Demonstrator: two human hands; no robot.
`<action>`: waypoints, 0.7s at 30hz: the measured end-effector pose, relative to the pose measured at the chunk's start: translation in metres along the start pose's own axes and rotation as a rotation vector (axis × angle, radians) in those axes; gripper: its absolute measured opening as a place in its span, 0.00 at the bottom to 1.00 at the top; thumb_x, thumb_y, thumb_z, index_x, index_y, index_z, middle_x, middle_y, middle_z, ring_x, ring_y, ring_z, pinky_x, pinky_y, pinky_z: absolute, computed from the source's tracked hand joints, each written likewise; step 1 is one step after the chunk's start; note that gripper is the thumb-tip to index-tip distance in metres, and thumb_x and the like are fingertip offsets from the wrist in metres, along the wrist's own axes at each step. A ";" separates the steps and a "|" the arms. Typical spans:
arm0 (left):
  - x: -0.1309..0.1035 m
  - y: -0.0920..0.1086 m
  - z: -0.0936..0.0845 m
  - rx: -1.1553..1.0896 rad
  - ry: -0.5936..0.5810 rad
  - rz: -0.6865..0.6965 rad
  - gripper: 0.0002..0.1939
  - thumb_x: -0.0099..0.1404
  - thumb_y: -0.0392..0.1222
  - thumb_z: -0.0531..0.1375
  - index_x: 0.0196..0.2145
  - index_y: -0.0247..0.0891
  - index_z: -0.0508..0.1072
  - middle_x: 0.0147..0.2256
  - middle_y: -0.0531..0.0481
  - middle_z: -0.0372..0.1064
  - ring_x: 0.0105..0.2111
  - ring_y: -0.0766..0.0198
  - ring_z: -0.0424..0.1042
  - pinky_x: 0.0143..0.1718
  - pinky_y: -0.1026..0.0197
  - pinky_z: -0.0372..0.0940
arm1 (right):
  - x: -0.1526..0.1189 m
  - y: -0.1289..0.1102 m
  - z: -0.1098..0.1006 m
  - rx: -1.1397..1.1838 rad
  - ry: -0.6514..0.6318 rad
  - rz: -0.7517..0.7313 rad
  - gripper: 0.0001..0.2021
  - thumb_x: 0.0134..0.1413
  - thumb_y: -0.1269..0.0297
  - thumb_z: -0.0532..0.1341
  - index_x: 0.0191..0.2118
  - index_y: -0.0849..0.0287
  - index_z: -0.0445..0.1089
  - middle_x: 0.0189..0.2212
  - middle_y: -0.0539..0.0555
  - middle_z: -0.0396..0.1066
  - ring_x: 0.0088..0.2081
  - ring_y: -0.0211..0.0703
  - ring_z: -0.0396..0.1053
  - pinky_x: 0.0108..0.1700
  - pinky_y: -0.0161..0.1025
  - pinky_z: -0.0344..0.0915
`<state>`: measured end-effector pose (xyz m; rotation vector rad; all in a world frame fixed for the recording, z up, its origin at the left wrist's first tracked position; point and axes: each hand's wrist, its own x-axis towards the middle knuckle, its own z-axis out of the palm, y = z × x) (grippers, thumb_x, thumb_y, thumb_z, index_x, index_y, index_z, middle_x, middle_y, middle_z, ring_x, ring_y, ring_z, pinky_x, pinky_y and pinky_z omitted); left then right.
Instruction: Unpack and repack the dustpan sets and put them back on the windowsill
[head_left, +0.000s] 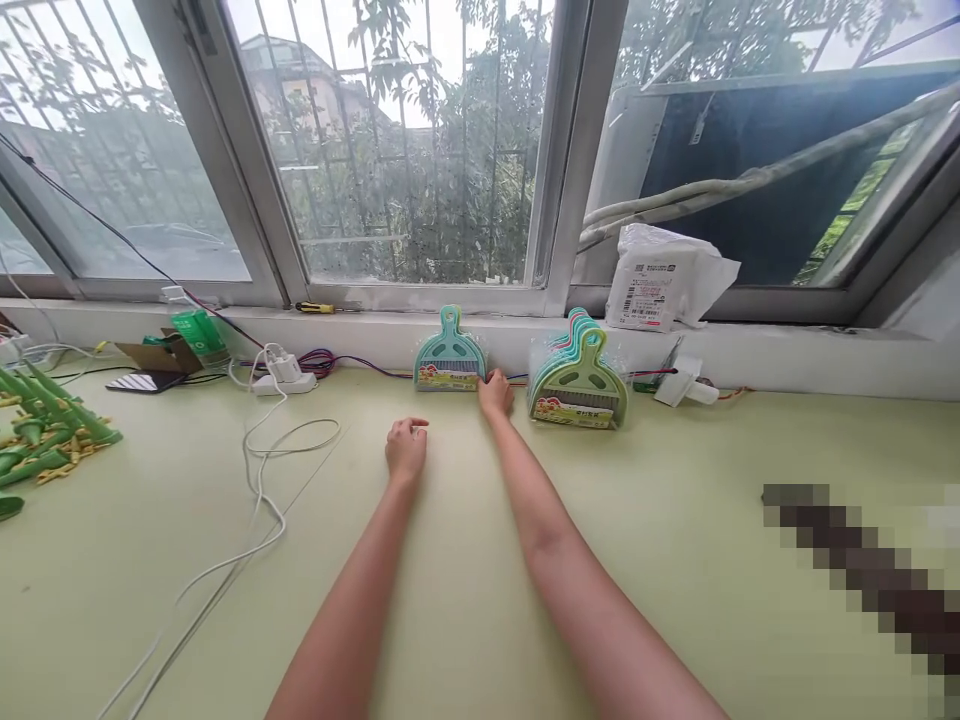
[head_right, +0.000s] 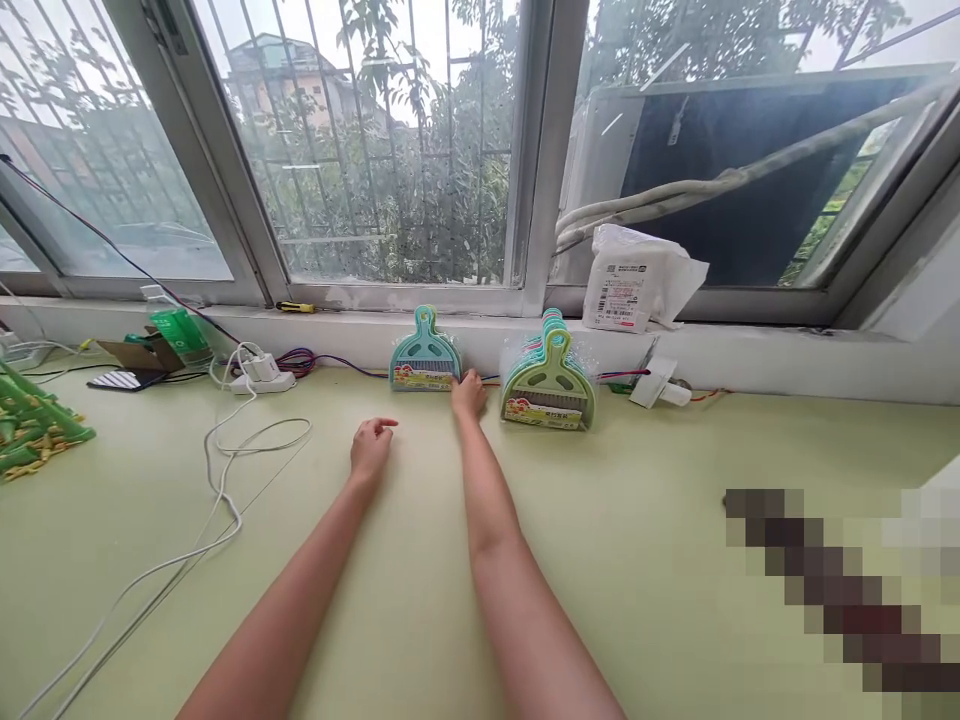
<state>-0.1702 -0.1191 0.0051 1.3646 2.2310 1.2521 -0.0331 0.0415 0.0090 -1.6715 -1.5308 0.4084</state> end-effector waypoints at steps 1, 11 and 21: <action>0.000 0.000 0.000 0.011 0.000 0.007 0.13 0.60 0.34 0.52 0.37 0.42 0.75 0.46 0.45 0.70 0.49 0.55 0.69 0.50 0.56 0.63 | 0.000 0.000 -0.001 0.011 0.001 0.012 0.09 0.60 0.59 0.60 0.40 0.58 0.66 0.43 0.60 0.72 0.45 0.52 0.72 0.44 0.44 0.64; -0.002 0.002 0.000 0.058 -0.035 0.032 0.13 0.61 0.34 0.52 0.37 0.43 0.75 0.49 0.46 0.69 0.52 0.54 0.67 0.52 0.54 0.60 | 0.001 0.004 0.000 -0.008 0.039 0.019 0.11 0.54 0.60 0.64 0.42 0.58 0.69 0.44 0.60 0.73 0.46 0.52 0.72 0.46 0.44 0.66; -0.004 0.005 -0.001 0.058 -0.042 0.026 0.13 0.61 0.34 0.52 0.37 0.43 0.75 0.49 0.46 0.69 0.52 0.54 0.67 0.53 0.52 0.59 | -0.002 0.001 0.002 -0.191 -0.024 -0.066 0.09 0.61 0.66 0.57 0.45 0.60 0.71 0.40 0.66 0.75 0.44 0.55 0.74 0.44 0.45 0.66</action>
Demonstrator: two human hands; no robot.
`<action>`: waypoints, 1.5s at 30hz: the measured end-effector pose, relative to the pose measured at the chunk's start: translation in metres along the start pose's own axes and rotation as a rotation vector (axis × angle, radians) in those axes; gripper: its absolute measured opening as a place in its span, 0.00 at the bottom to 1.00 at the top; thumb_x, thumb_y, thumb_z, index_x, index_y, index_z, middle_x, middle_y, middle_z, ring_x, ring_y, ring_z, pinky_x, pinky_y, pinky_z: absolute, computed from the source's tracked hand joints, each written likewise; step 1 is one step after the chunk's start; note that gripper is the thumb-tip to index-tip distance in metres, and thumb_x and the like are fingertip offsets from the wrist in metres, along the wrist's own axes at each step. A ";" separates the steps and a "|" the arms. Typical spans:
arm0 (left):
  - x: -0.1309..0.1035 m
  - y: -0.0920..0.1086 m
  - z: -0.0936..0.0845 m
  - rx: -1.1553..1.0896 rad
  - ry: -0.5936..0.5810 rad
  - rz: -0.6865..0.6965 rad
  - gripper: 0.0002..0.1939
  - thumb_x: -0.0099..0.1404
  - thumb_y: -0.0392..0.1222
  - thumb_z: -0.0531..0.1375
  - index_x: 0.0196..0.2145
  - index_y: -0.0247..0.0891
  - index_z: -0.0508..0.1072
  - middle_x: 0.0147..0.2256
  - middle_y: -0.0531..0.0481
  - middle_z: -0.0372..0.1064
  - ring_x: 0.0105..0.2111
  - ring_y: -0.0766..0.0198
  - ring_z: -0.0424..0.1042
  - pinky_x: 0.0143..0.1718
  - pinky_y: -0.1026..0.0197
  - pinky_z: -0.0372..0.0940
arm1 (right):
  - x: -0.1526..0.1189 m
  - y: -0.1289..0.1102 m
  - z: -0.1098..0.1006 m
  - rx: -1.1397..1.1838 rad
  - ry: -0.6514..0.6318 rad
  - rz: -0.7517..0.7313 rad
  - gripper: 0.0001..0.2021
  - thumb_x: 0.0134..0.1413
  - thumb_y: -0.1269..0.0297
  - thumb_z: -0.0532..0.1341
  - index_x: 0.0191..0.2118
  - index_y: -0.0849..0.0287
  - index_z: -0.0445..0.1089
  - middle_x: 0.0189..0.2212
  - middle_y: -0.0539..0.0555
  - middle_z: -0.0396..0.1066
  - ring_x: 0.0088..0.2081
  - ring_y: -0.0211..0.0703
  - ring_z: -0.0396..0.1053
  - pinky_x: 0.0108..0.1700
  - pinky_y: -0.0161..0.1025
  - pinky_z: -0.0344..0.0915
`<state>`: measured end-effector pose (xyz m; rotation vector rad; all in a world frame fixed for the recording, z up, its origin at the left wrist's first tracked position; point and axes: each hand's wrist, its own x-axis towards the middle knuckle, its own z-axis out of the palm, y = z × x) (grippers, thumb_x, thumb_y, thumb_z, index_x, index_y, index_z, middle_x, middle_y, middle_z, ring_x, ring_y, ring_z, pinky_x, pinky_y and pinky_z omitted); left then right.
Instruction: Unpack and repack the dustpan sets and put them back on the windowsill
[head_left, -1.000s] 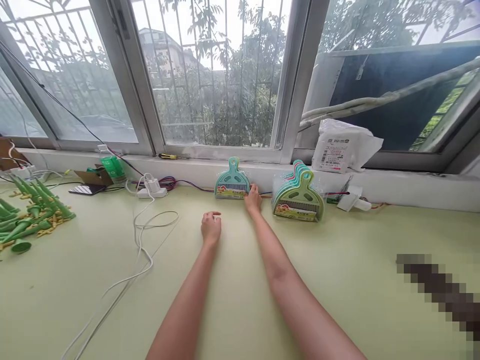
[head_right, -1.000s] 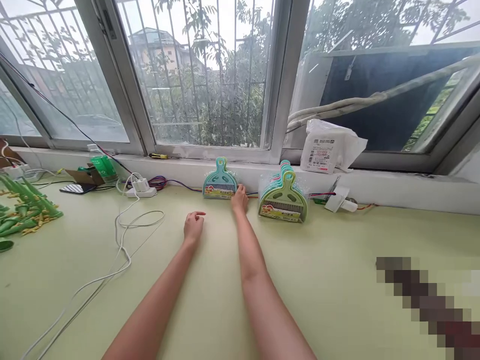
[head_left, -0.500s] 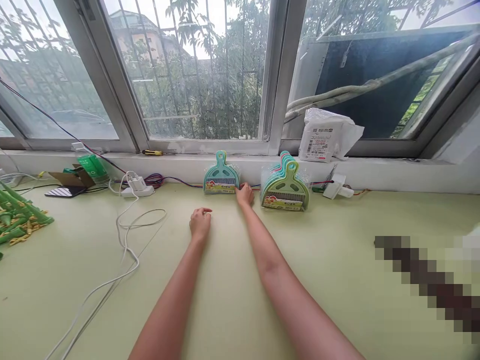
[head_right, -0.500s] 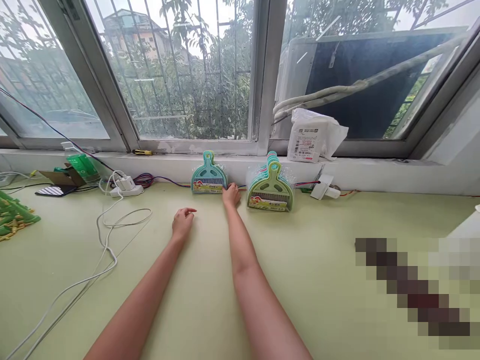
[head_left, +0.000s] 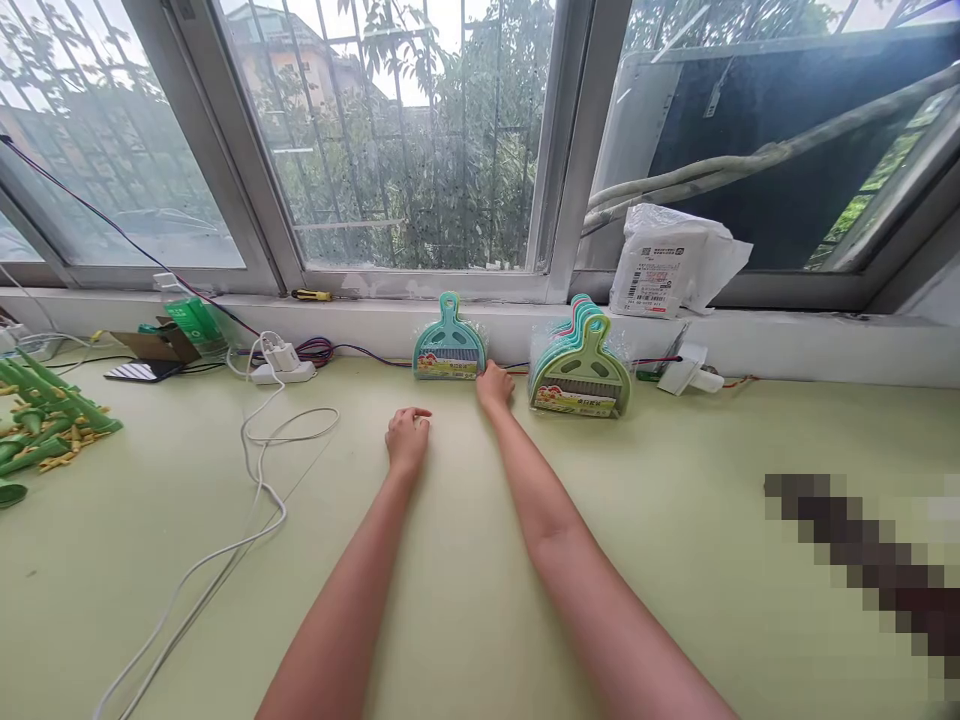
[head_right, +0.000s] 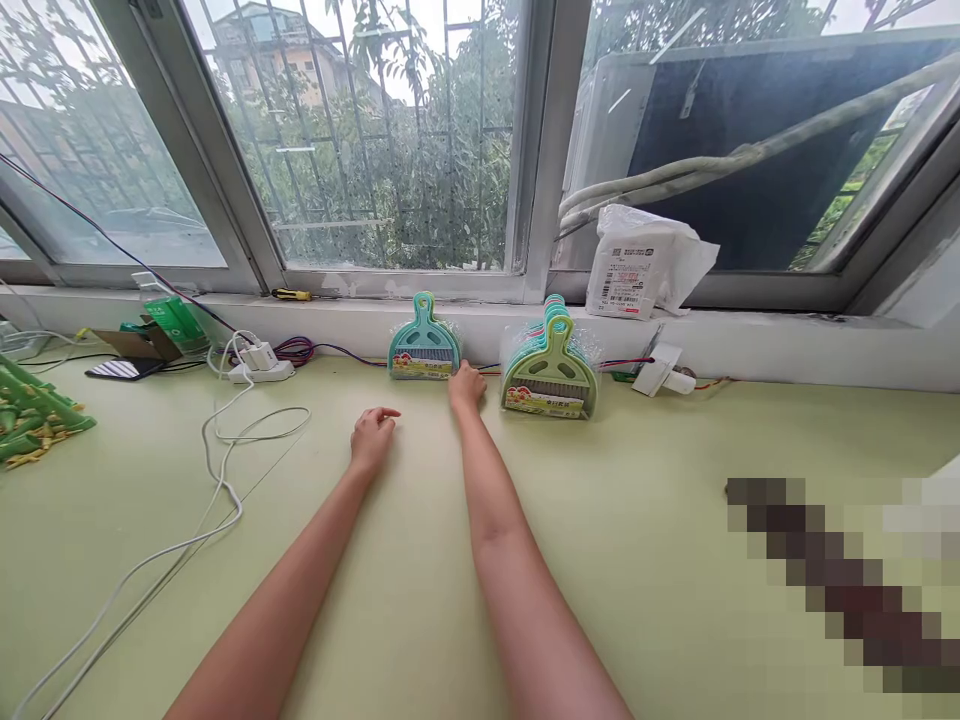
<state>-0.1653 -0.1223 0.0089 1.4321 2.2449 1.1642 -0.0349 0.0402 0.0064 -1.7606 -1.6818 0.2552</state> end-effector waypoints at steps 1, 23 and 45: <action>0.000 0.000 0.000 0.001 -0.003 0.000 0.13 0.61 0.34 0.52 0.37 0.43 0.75 0.49 0.46 0.69 0.52 0.54 0.67 0.53 0.52 0.59 | 0.000 0.000 0.001 -0.007 0.002 -0.007 0.10 0.61 0.66 0.56 0.45 0.59 0.71 0.40 0.66 0.75 0.44 0.55 0.74 0.44 0.45 0.66; 0.005 -0.004 0.005 0.066 0.017 0.044 0.13 0.62 0.35 0.53 0.38 0.43 0.76 0.48 0.46 0.69 0.51 0.54 0.67 0.55 0.53 0.59 | -0.014 0.004 -0.012 0.117 -0.047 0.116 0.27 0.53 0.57 0.63 0.54 0.63 0.57 0.41 0.65 0.74 0.43 0.57 0.73 0.44 0.47 0.65; 0.012 -0.003 0.005 0.134 -0.031 0.101 0.14 0.61 0.37 0.54 0.41 0.41 0.77 0.51 0.42 0.67 0.54 0.49 0.64 0.58 0.45 0.56 | -0.058 0.220 -0.180 0.338 0.327 0.225 0.18 0.56 0.60 0.60 0.51 0.60 0.62 0.48 0.59 0.71 0.48 0.45 0.67 0.49 0.38 0.61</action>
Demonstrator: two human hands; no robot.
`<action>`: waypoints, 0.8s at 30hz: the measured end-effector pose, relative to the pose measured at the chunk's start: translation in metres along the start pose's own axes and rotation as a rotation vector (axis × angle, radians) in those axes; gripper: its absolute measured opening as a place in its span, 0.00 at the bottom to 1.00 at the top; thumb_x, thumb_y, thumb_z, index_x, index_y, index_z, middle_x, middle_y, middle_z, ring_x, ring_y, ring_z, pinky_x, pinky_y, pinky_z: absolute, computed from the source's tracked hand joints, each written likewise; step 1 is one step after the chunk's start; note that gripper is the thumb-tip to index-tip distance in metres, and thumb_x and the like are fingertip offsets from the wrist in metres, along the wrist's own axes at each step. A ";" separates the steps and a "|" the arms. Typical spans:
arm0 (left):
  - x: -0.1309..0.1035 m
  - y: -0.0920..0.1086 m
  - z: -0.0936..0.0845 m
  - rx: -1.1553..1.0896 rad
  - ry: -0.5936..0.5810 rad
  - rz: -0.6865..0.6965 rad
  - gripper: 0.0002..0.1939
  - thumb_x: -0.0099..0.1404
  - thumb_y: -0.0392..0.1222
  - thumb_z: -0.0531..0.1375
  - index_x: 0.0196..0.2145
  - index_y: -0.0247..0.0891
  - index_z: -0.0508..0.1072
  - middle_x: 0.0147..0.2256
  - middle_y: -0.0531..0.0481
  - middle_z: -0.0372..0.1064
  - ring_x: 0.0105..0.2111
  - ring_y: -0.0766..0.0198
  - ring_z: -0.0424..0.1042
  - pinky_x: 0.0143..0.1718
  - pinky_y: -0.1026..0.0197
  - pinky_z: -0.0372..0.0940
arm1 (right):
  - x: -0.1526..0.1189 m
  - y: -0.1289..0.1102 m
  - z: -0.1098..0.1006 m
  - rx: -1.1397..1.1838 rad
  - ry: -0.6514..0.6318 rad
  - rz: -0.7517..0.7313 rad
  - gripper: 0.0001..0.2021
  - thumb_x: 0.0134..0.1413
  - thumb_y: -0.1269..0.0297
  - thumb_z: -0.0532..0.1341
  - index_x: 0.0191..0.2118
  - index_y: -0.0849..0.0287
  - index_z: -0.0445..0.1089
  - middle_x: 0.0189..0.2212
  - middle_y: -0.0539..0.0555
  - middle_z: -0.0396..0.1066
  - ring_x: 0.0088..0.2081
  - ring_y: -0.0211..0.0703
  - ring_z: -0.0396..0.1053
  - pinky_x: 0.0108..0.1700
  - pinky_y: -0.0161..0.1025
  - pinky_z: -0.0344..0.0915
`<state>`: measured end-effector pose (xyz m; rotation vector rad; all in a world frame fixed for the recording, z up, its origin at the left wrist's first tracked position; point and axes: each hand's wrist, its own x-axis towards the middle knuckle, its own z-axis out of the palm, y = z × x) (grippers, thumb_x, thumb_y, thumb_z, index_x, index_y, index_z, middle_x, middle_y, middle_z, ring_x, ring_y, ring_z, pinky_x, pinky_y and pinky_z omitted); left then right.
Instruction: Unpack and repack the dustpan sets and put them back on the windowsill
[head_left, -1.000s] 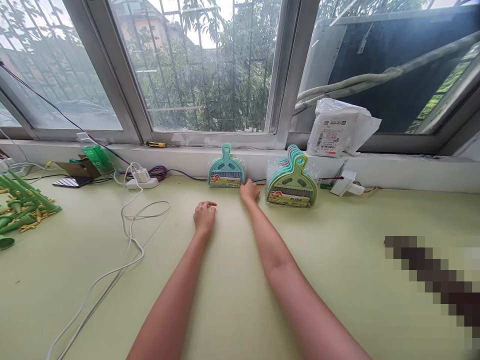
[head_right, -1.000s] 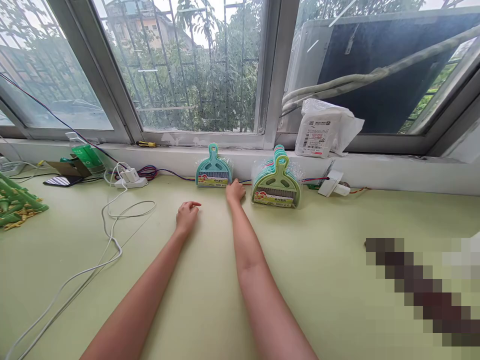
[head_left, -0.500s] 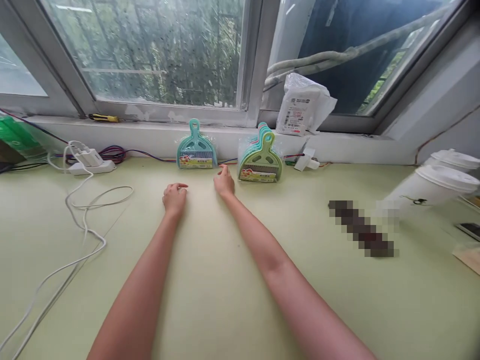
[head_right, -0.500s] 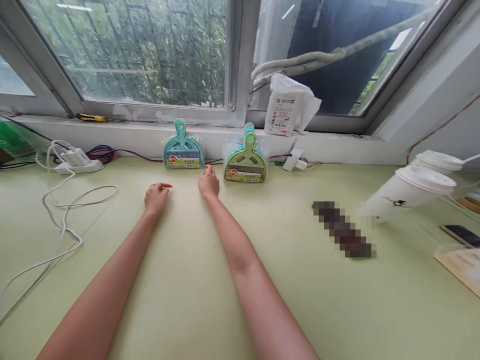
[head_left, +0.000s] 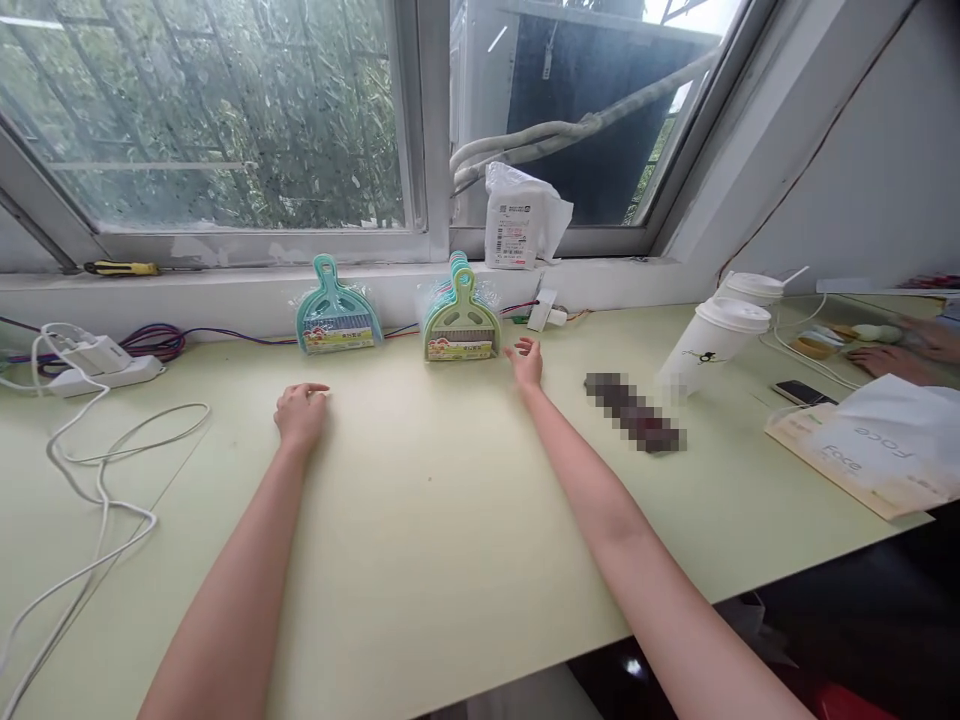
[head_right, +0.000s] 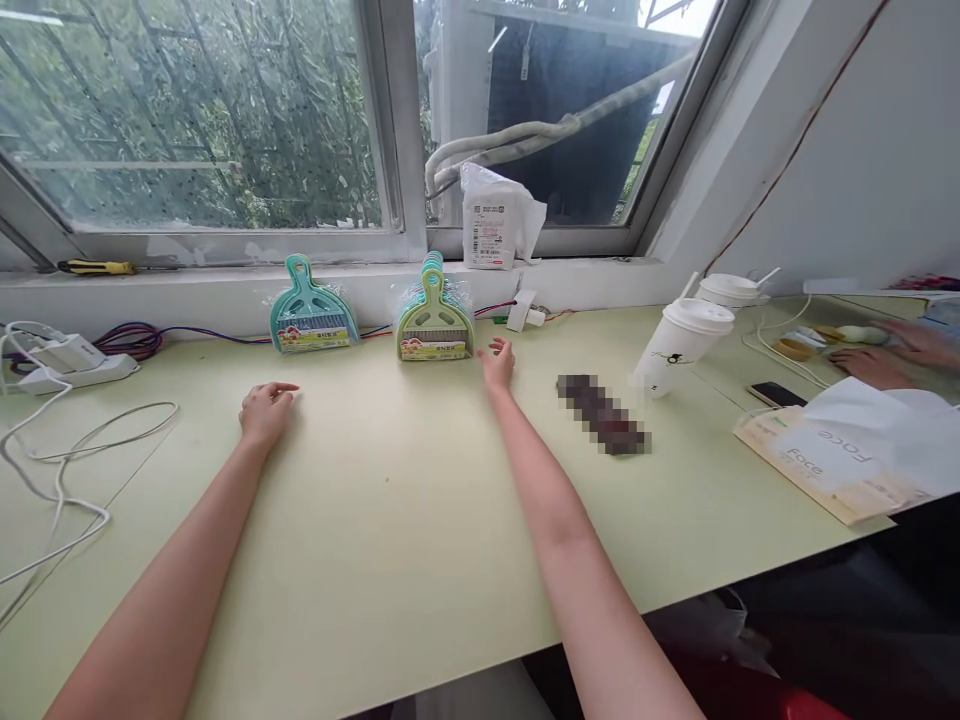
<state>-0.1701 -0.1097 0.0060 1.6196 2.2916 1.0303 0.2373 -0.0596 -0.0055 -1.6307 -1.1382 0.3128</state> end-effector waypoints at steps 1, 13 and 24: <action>0.000 0.000 0.000 0.003 -0.004 0.008 0.14 0.61 0.38 0.54 0.41 0.41 0.77 0.51 0.41 0.67 0.54 0.49 0.64 0.58 0.45 0.56 | 0.001 0.002 0.000 0.012 -0.030 -0.007 0.18 0.56 0.60 0.61 0.50 0.59 0.63 0.47 0.58 0.72 0.47 0.44 0.68 0.48 0.38 0.61; 0.002 -0.001 0.003 0.085 -0.090 0.177 0.16 0.62 0.43 0.52 0.44 0.40 0.76 0.53 0.38 0.66 0.55 0.43 0.63 0.56 0.42 0.58 | 0.000 0.001 0.014 -0.095 -0.236 -0.149 0.07 0.55 0.62 0.61 0.39 0.57 0.71 0.40 0.54 0.73 0.40 0.43 0.69 0.43 0.37 0.61; -0.081 0.058 -0.015 -0.794 -0.617 0.131 0.35 0.55 0.59 0.64 0.56 0.40 0.66 0.53 0.39 0.70 0.51 0.52 0.71 0.52 0.50 0.66 | -0.063 -0.022 -0.021 0.051 -0.644 -0.167 0.07 0.53 0.61 0.62 0.38 0.51 0.75 0.34 0.47 0.77 0.37 0.42 0.72 0.41 0.36 0.64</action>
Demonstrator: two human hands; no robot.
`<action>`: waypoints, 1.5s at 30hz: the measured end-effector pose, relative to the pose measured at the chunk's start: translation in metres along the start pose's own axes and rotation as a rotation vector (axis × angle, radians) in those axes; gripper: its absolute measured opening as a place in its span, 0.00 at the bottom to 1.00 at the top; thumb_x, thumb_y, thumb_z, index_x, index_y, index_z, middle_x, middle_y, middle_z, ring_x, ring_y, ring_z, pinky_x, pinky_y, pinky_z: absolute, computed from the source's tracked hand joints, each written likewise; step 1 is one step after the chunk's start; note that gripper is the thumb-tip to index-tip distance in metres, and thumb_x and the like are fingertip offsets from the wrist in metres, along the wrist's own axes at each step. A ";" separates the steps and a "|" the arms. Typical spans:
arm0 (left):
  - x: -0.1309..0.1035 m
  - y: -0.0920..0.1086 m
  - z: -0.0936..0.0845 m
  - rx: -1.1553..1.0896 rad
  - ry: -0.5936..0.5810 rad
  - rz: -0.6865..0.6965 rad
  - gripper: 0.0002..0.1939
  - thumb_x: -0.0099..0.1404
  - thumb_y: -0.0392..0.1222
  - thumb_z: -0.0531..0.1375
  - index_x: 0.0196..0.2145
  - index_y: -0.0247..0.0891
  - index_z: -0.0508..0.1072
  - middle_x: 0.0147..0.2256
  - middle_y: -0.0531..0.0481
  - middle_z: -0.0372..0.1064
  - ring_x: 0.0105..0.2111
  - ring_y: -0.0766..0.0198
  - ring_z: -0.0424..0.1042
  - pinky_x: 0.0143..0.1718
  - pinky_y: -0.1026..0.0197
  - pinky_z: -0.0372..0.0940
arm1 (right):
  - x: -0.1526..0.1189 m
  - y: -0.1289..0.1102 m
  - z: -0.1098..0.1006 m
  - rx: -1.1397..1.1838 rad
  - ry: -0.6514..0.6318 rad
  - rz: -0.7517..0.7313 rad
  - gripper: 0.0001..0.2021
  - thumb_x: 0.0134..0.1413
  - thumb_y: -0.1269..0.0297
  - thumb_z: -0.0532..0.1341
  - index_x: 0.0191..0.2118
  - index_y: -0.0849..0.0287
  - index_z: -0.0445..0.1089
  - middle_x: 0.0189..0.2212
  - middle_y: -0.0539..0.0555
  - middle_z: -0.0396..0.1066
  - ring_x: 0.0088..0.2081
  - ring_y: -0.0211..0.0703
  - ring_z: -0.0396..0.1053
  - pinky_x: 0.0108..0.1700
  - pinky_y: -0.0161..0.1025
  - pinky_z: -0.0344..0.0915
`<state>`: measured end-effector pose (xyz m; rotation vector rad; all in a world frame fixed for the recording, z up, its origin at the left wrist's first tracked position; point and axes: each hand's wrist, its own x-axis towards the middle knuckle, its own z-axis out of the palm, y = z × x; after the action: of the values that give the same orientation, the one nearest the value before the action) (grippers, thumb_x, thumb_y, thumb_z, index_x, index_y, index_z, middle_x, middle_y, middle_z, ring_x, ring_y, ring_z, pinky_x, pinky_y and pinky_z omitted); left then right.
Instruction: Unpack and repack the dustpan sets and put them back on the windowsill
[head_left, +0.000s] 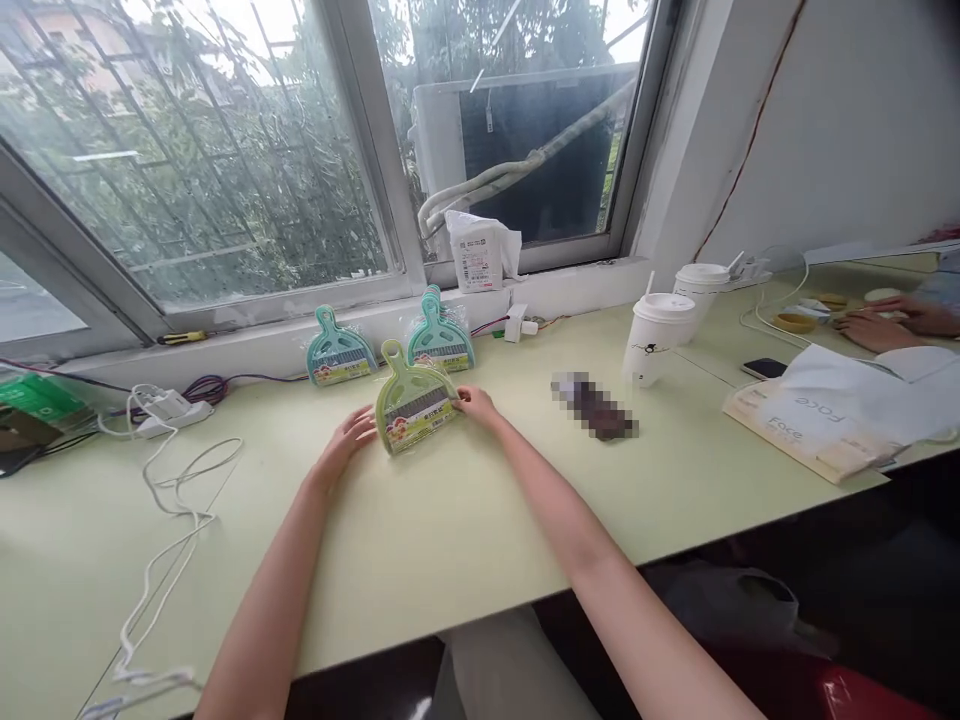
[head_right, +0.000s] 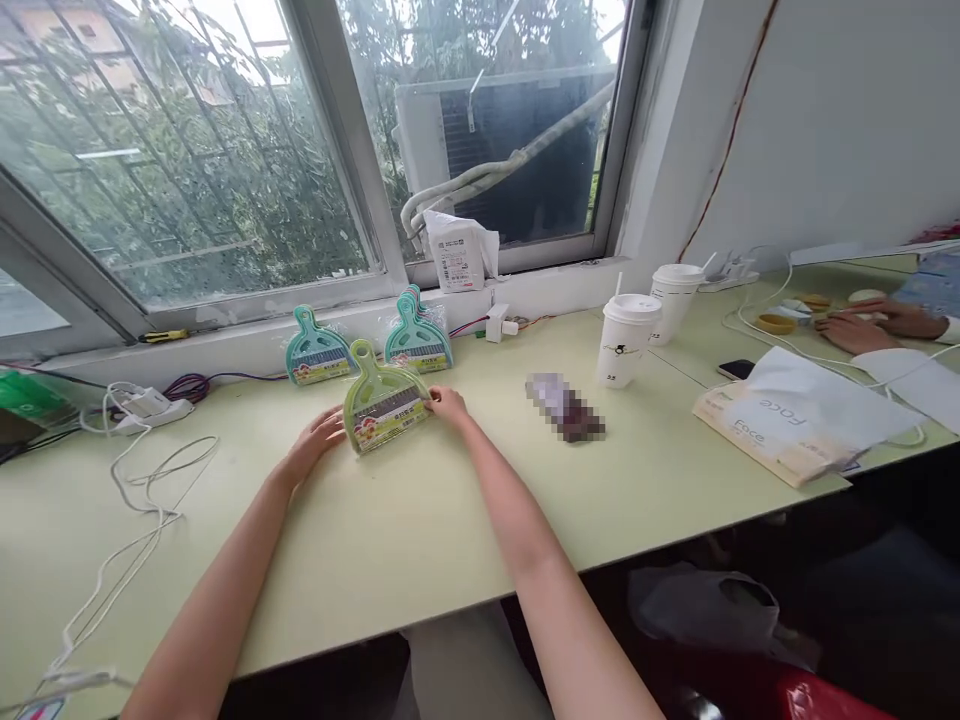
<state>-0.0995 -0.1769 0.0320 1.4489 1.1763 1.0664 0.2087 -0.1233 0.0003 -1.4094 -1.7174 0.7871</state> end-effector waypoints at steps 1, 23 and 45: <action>-0.007 0.005 0.012 -0.050 -0.089 -0.058 0.34 0.54 0.58 0.64 0.55 0.40 0.68 0.50 0.40 0.72 0.48 0.51 0.73 0.48 0.50 0.68 | -0.011 -0.002 0.001 0.011 -0.017 0.009 0.07 0.53 0.61 0.62 0.38 0.51 0.75 0.34 0.47 0.77 0.37 0.42 0.72 0.41 0.36 0.65; -0.031 0.008 0.076 -0.345 -0.143 -0.004 0.29 0.58 0.59 0.63 0.53 0.41 0.70 0.48 0.42 0.74 0.39 0.57 0.77 0.42 0.55 0.70 | -0.085 -0.034 0.008 0.672 0.027 0.134 0.15 0.46 0.56 0.69 0.35 0.56 0.66 0.30 0.51 0.76 0.31 0.40 0.74 0.41 0.38 0.70; -0.037 0.010 0.040 0.001 0.075 -0.088 0.30 0.46 0.62 0.69 0.37 0.33 0.79 0.41 0.35 0.76 0.41 0.51 0.76 0.34 0.57 0.71 | -0.079 -0.031 -0.023 0.779 -0.002 0.230 0.19 0.40 0.75 0.72 0.40 0.60 0.70 0.29 0.52 0.77 0.30 0.42 0.76 0.38 0.43 0.77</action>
<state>-0.0643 -0.2202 0.0328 1.3551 1.2819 1.0669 0.2201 -0.2070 0.0245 -1.0469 -1.0530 1.3915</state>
